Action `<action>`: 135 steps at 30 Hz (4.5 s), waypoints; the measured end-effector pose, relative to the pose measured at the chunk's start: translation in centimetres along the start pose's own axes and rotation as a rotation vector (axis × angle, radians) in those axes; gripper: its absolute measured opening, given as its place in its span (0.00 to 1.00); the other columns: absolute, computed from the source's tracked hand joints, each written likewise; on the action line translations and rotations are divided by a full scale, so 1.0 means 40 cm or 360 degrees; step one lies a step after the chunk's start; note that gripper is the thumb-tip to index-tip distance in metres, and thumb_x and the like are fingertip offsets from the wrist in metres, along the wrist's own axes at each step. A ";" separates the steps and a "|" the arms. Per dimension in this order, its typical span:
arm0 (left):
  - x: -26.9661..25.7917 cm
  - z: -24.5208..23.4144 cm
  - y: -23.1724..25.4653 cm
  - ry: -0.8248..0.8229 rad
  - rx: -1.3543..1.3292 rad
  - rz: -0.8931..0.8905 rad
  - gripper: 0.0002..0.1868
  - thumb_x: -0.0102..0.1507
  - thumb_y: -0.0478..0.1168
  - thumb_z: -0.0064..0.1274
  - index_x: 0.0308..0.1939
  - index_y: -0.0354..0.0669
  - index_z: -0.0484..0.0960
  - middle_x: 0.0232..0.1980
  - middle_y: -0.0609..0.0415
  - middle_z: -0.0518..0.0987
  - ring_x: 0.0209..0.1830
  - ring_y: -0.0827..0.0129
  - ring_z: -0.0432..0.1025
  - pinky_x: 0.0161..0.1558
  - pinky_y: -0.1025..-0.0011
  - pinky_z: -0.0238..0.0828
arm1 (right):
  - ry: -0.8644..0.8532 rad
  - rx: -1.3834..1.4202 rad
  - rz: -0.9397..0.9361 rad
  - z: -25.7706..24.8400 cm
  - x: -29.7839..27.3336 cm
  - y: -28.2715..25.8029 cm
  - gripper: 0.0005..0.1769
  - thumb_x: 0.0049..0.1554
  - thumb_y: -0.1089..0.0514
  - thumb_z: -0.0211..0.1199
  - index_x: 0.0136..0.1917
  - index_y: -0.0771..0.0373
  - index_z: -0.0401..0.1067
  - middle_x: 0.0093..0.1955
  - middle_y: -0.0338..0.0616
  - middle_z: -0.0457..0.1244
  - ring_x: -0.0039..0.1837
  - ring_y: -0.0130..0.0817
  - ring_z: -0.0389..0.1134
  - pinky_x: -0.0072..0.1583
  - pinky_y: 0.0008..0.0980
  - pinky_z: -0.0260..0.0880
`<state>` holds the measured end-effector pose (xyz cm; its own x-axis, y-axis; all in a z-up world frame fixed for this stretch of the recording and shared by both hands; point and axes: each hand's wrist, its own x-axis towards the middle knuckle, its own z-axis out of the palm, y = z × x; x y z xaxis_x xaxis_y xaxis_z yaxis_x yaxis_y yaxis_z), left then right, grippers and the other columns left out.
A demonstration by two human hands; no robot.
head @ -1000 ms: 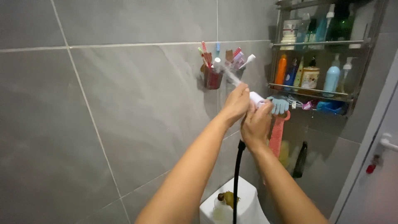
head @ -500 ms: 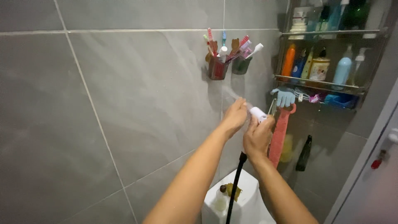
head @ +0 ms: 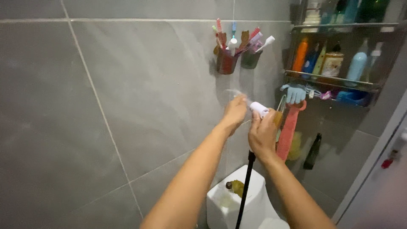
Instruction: Cleaning and organizing bathroom supplies, including toothbrush holders and shelving.
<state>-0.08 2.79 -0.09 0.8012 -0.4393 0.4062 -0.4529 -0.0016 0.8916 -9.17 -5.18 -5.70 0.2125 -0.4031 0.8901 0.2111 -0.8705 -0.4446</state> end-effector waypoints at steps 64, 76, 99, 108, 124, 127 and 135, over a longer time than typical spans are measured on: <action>-0.102 -0.066 -0.328 0.0012 0.0249 -0.0113 0.24 0.69 0.47 0.43 0.66 0.43 0.77 0.68 0.46 0.76 0.70 0.56 0.69 0.67 0.65 0.62 | 0.0106 -0.0260 0.0314 -0.055 -0.175 0.200 0.17 0.71 0.55 0.55 0.61 0.72 0.57 0.54 0.67 0.62 0.55 0.64 0.67 0.57 0.54 0.65; -0.151 0.042 -0.597 0.0062 0.0257 -0.0433 0.24 0.69 0.48 0.42 0.66 0.42 0.77 0.68 0.46 0.76 0.70 0.56 0.68 0.68 0.64 0.61 | -0.0438 -0.0293 0.0728 -0.019 -0.292 0.452 0.23 0.70 0.52 0.52 0.63 0.76 0.54 0.53 0.73 0.64 0.55 0.70 0.67 0.57 0.58 0.65; -0.594 -0.212 -0.860 0.0738 -0.0037 -0.1223 0.25 0.69 0.49 0.42 0.67 0.45 0.76 0.68 0.47 0.77 0.68 0.60 0.70 0.65 0.63 0.65 | -0.1297 0.0140 0.0805 0.117 -0.592 0.144 0.22 0.69 0.53 0.49 0.63 0.76 0.52 0.48 0.68 0.67 0.48 0.59 0.72 0.51 0.51 0.69; -0.970 -0.170 -1.077 0.0231 -0.0385 -0.1026 0.38 0.72 0.65 0.33 0.73 0.41 0.70 0.67 0.50 0.73 0.65 0.62 0.65 0.59 0.65 0.58 | -0.1419 -0.0047 0.0982 0.076 -0.859 -0.111 0.26 0.67 0.50 0.52 0.65 0.75 0.52 0.51 0.72 0.65 0.54 0.69 0.68 0.56 0.57 0.67; -1.194 -0.318 -0.535 0.0157 0.0177 -0.1233 0.41 0.63 0.75 0.37 0.46 0.38 0.80 0.33 0.54 0.75 0.34 0.65 0.70 0.38 0.62 0.67 | -0.1707 0.1676 0.2924 0.246 -1.076 -0.047 0.18 0.68 0.55 0.47 0.61 0.72 0.67 0.57 0.56 0.65 0.60 0.46 0.69 0.63 0.42 0.73; -1.198 -0.302 -0.582 0.0103 0.0258 -0.1327 0.39 0.65 0.74 0.35 0.45 0.40 0.79 0.31 0.50 0.75 0.33 0.61 0.70 0.38 0.59 0.67 | -0.1643 0.1817 0.3184 0.350 -1.187 0.034 0.15 0.66 0.61 0.48 0.61 0.74 0.65 0.56 0.58 0.65 0.58 0.47 0.69 0.63 0.42 0.74; -1.191 -0.262 -0.658 0.0297 -0.0055 -0.1576 0.37 0.66 0.72 0.40 0.26 0.41 0.74 0.19 0.55 0.69 0.20 0.67 0.67 0.26 0.64 0.65 | -0.1669 0.1681 0.3627 0.429 -1.281 0.058 0.21 0.66 0.57 0.40 0.63 0.75 0.64 0.54 0.59 0.64 0.51 0.44 0.69 0.51 0.40 0.76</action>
<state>-22.22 33.19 -40.80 0.8604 -0.1065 -0.4984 0.4592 -0.2620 0.8488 -3.21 18.28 -54.05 0.6216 0.4238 -0.6588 -0.7041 0.6709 -0.2327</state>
